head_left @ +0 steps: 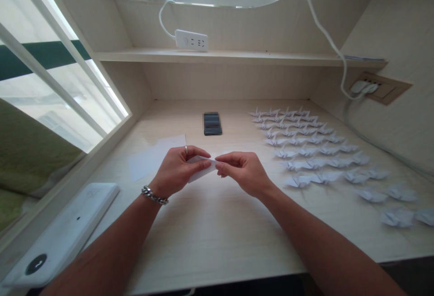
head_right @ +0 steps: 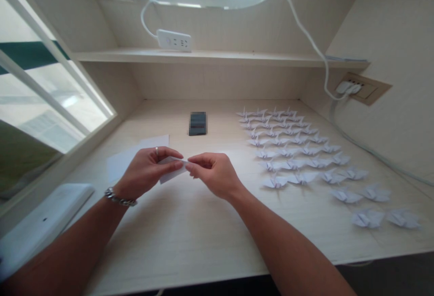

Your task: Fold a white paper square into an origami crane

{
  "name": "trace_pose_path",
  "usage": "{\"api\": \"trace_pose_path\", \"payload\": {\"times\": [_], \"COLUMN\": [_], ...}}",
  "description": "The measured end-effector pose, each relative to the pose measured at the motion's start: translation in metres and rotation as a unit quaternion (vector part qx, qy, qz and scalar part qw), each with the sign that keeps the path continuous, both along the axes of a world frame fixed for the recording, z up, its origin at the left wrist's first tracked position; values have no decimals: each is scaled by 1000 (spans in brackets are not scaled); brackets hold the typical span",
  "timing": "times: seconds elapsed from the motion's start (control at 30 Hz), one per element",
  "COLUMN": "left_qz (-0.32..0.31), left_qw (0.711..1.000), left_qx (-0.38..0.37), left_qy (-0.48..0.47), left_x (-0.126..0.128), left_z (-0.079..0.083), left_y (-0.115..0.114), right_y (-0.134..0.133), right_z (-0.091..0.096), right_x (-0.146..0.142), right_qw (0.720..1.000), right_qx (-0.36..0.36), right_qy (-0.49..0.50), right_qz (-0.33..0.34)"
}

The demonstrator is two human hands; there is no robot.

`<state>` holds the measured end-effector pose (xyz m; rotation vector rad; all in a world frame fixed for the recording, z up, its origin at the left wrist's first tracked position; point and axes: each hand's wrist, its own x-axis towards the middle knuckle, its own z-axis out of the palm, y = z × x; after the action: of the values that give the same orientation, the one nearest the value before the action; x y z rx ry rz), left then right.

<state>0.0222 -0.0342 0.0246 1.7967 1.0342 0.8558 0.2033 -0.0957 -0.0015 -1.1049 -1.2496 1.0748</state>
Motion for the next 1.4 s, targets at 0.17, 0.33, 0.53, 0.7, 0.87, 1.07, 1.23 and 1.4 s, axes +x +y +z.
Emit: {"api": "trace_pose_path", "payload": {"times": [0.17,0.33,0.53,0.7,0.87,1.07,1.23,1.4], "left_qz": [-3,1,5,-16,-15,-20,-32,-26], "left_qw": [1000,999,999,998,997,997,997,995], "left_qx": [-20,-41,-43,-45,-44,-27,-22,-13], "left_qy": [14,16,26,44,55,65,73,93], "left_x": [0,-1,-2,0,1,0,2,4], "left_z": [1,2,1,0,1,0,0,2], "left_y": [0,1,1,0,1,1,0,-2], "right_y": [1,2,4,4,4,3,2,2], "right_z": [-1,6,5,0,7,6,4,1], "right_x": [1,8,10,5,10,9,7,7], "right_qw": [1000,991,993,996,988,986,985,986], "right_qx": [-23,-91,-90,-75,-130,-150,-156,-143], "right_qy": [17,80,69,38,71,29,23,-9], "right_qz": [9,47,30,34,43,61,65,84]}}
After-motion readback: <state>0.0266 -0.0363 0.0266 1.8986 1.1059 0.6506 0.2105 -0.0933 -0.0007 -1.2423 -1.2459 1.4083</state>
